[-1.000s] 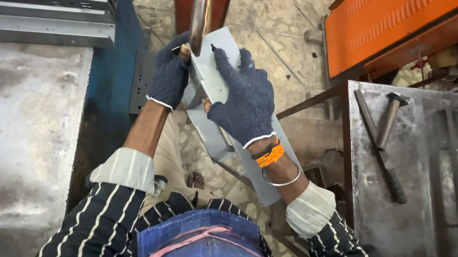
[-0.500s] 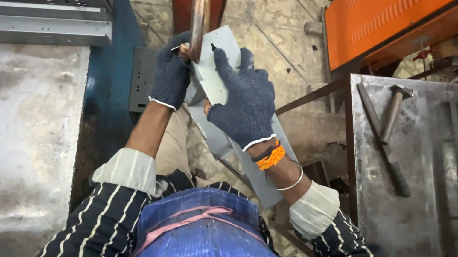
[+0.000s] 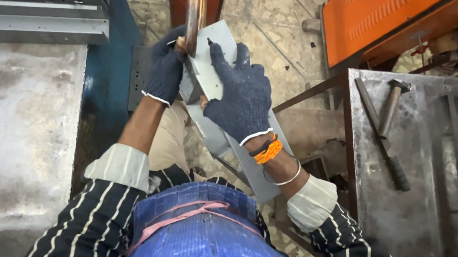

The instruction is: Assembling and spot welding various metal components to form a housing.

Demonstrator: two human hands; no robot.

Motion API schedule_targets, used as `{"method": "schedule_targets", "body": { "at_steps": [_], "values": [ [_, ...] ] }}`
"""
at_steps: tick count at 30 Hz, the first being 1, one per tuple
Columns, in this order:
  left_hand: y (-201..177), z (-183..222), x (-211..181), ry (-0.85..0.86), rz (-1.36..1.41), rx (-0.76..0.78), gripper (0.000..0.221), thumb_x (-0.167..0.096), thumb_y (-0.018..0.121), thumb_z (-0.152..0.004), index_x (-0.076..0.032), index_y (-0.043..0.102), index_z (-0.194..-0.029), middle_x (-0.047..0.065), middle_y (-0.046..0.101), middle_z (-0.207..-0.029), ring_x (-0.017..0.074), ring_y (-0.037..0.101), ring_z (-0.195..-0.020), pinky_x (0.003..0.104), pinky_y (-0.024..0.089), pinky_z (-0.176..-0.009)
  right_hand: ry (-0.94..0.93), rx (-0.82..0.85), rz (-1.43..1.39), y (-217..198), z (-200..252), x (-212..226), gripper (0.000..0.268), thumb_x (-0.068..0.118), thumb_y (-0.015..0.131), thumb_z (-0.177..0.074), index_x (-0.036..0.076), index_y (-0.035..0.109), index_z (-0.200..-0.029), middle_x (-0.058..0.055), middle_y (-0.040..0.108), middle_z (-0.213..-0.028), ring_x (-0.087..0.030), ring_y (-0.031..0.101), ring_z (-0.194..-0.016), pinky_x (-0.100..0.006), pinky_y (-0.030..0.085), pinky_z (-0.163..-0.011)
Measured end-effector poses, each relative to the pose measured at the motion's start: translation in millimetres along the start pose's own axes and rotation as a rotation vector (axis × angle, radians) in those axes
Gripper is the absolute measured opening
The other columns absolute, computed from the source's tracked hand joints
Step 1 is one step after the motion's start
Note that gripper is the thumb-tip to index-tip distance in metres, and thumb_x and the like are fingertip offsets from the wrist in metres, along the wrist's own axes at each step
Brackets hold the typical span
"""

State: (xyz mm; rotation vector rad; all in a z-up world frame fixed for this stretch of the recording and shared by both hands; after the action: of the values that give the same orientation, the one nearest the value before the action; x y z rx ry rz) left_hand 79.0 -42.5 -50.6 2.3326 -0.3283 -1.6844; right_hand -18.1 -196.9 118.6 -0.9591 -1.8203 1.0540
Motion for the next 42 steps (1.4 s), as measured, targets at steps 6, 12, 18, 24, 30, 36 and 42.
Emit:
{"method": "schedule_targets", "body": {
  "at_steps": [6, 12, 18, 24, 30, 36, 42],
  "values": [
    [18, 0, -69, -0.101, -0.308, 0.006, 0.038, -0.025, 0.064, -0.101, 0.000, 0.063, -0.130, 0.004, 0.070, -0.112, 0.0108, 0.063, -0.099, 0.027, 0.050, -0.080, -0.032, -0.060, 0.009, 1, 3, -3, 0.104, 0.035, 0.088, -0.053, 0.023, 0.051, -0.150, -0.032, 0.051, -0.142, -0.042, 0.064, -0.090, -0.049, 0.053, -0.078],
    [17, -8, -86, -0.076, -0.228, 0.098, 0.036, -0.009, 0.070, -0.098, 0.001, 0.061, -0.132, 0.008, 0.072, -0.122, 0.0157, 0.067, -0.114, 0.029, 0.054, -0.099, -0.013, -0.029, 0.008, 2, 1, -4, 0.103, 0.034, 0.089, -0.055, 0.024, 0.050, -0.150, -0.033, 0.051, -0.142, -0.042, 0.064, -0.090, -0.049, 0.053, -0.077],
    [47, 21, -115, 0.211, -0.542, 0.318, 0.084, -0.002, 0.090, -0.073, 0.002, 0.043, -0.143, 0.017, 0.055, -0.133, 0.0269, 0.057, -0.129, 0.039, 0.046, -0.115, -0.003, 0.024, 0.003, 0, -2, -3, 0.107, 0.033, 0.089, -0.051, 0.024, 0.050, -0.150, -0.033, 0.052, -0.141, -0.043, 0.064, -0.089, -0.051, 0.053, -0.076],
    [38, 20, -75, 0.161, -0.479, 0.015, 0.078, -0.015, 0.097, -0.076, -0.005, 0.045, -0.134, 0.012, 0.061, -0.123, 0.0213, 0.066, -0.116, 0.037, 0.055, -0.104, -0.023, -0.032, 0.002, 2, -1, -4, 0.105, 0.034, 0.089, -0.051, 0.024, 0.052, -0.148, -0.033, 0.052, -0.141, -0.043, 0.065, -0.089, -0.050, 0.053, -0.077],
    [32, 16, -67, 0.144, -0.489, -0.010, 0.069, -0.018, 0.097, -0.077, -0.005, 0.049, -0.126, 0.010, 0.063, -0.117, 0.0174, 0.067, -0.108, 0.033, 0.056, -0.096, -0.001, -0.017, 0.008, 4, 0, -5, 0.104, 0.034, 0.089, -0.053, 0.024, 0.052, -0.150, -0.033, 0.051, -0.142, -0.043, 0.065, -0.088, -0.049, 0.054, -0.078],
    [34, 12, -75, 0.177, -0.462, -0.015, 0.062, -0.016, 0.096, -0.077, -0.005, 0.053, -0.120, 0.008, 0.064, -0.112, 0.0138, 0.065, -0.103, 0.032, 0.055, -0.095, 0.001, -0.043, 0.013, 3, 0, -4, 0.104, 0.034, 0.088, -0.051, 0.024, 0.053, -0.148, -0.032, 0.052, -0.141, -0.043, 0.065, -0.090, -0.050, 0.054, -0.077],
    [32, 9, -78, 0.124, -0.535, -0.034, 0.056, -0.015, 0.095, -0.075, -0.006, 0.055, -0.113, 0.006, 0.065, -0.101, 0.0121, 0.063, -0.091, 0.030, 0.055, -0.083, 0.010, -0.038, 0.017, 2, 1, -3, 0.100, 0.034, 0.087, -0.053, 0.022, 0.054, -0.147, -0.032, 0.052, -0.142, -0.043, 0.064, -0.089, -0.049, 0.053, -0.077]
  ]
}}
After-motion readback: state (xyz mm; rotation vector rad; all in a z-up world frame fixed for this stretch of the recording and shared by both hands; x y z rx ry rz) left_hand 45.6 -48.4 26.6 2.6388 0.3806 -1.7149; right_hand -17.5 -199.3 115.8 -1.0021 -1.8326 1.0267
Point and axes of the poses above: each hand's wrist, its own z-axis away from the middle knuckle, its own y-axis out of the palm, x = y × z, the point moved 9 cm from there along -z, towards the middle knuckle
